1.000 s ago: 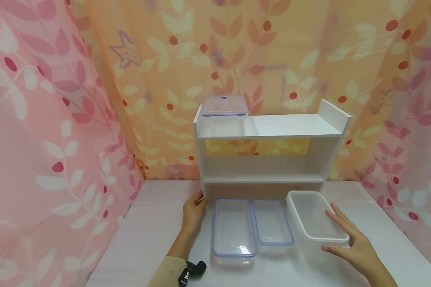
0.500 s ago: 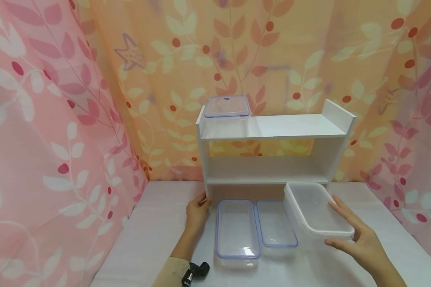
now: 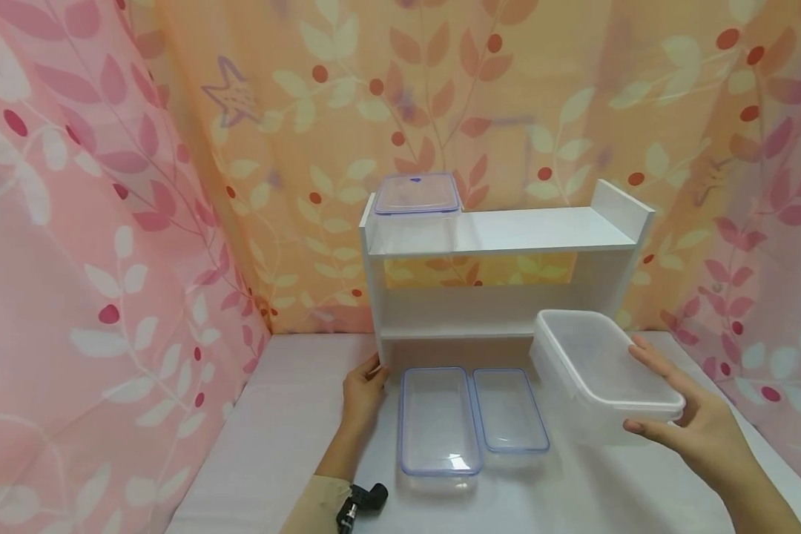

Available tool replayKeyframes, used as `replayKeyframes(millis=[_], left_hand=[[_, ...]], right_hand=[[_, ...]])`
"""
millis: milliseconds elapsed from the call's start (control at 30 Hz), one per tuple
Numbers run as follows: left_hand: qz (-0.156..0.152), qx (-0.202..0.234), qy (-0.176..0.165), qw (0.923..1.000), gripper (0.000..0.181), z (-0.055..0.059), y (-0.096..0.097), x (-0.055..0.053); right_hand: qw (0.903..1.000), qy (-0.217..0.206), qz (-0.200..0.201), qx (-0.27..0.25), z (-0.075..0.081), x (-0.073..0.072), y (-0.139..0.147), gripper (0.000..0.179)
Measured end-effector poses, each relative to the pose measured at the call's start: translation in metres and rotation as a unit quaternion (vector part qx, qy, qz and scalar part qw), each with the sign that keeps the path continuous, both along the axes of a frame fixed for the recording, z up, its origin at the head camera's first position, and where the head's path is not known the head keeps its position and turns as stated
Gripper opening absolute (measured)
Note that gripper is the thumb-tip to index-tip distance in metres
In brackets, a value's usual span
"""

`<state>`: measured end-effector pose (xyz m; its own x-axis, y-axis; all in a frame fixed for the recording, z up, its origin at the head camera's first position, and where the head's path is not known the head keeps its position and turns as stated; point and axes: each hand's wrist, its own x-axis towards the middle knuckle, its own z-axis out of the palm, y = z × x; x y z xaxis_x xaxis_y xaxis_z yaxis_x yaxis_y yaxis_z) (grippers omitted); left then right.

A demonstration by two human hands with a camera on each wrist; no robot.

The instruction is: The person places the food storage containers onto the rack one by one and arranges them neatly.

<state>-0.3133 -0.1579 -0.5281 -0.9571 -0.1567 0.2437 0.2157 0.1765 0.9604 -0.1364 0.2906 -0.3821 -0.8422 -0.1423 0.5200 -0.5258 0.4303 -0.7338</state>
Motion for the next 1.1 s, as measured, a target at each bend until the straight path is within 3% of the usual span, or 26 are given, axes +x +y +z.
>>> replayKeyframes(millis=[233, 433, 733, 933, 1100], left_hand=[[0.002, -0.012, 0.008, 0.9999, 0.043, -0.002, -0.002, -0.001], [-0.001, -0.009, 0.003, 1.0000, 0.044, -0.001, -0.002, 0.000], [-0.004, 0.002, 0.005, 1.0000, 0.040, 0.001, -0.002, 0.000], [-0.002, 0.002, 0.009, 1.0000, 0.040, -0.001, -0.002, -0.001], [0.002, -0.003, -0.001, 1.0000, 0.040, 0.000, -0.002, 0.001]], right_hand=[[0.9945, -0.027, 0.067, -0.076, 0.035, 0.002, 0.003, 0.089], [0.9957, -0.018, 0.054, -0.073, 0.063, 0.004, 0.002, 0.087], [0.9870, -0.013, 0.090, -0.133, 0.093, 0.001, 0.000, 0.083], [0.9953, 0.001, 0.029, -0.092, 0.114, -0.004, -0.003, 0.077], [0.9959, 0.009, 0.009, -0.090, 0.130, -0.012, -0.005, 0.072]])
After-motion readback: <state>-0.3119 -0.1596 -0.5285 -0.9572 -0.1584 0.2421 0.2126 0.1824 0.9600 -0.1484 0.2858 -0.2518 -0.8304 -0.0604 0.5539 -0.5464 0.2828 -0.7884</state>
